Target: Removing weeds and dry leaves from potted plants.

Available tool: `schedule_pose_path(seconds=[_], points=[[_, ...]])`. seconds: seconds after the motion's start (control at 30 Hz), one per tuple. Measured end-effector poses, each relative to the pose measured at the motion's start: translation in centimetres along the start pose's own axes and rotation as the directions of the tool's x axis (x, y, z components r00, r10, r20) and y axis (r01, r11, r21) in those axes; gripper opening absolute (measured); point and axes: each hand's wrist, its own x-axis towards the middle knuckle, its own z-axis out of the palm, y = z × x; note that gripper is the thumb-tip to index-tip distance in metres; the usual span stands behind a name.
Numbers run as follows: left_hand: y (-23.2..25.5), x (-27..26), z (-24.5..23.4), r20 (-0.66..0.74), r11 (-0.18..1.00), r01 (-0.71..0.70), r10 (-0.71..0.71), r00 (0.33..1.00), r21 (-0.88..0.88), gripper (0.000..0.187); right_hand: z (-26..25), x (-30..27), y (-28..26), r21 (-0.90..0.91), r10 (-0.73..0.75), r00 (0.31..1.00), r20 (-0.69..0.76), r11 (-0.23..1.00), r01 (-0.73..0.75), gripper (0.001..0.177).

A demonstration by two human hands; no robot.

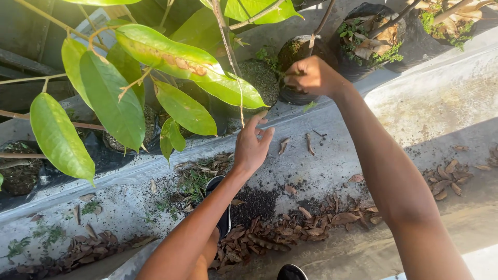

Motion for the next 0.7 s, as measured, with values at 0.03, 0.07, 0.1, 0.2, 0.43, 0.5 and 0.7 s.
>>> schedule_pose_path(seconds=[0.03, 0.07, 0.1, 0.2, 0.43, 0.5, 0.7], points=[[-0.5, 0.2, 0.3, 0.002, 1.0, 0.006, -0.006, 1.0, -0.004, 0.053, 0.0, 0.0, -0.5, -0.001, 0.005, 1.0, 0.005, 1.0, -0.005, 0.022], [-0.9, 0.3, 0.5, 0.022, 0.999, 0.034, -0.034, 0.999, 0.0, 0.054, -0.1, 0.0, -1.0, -0.183, -0.119, 0.968, -0.221, 0.98, 0.079, 0.019], [-1.2, 0.5, 0.6, 0.036, 0.998, 0.06, -0.06, 0.998, 0.01, 0.055, -0.2, 0.2, -1.8, -0.373, -0.281, 0.87, -0.405, 0.92, 0.124, 0.016], [-0.4, 0.0, 1.1, 0.025, 1.0, 0.019, -0.018, 1.0, -0.02, 0.054, 0.7, 1.2, -3.0, -0.727, -0.321, 0.87, -0.373, 0.684, -0.059, 0.01], [0.8, 0.1, 0.7, 0.054, 0.999, 0.036, -0.036, 0.998, -0.001, 0.055, 3.9, 7.8, 1.1, -0.756, -0.42, 0.715, -0.559, 0.613, -0.231, 0.015], [0.5, 0.1, 0.6, 0.045, 1.0, 0.008, -0.008, 0.999, -0.001, 0.054, 3.2, 8.4, 1.3, -0.728, -0.343, 0.755, -0.558, 0.639, -0.248, 0.016], [0.5, -1.2, 0.7, 0.051, 1.0, 0.015, -0.015, 0.999, 0.003, 0.057, 3.2, 9.6, 1.4, -0.56, -0.13, 0.753, -0.645, 0.751, -0.349, 0.007]])
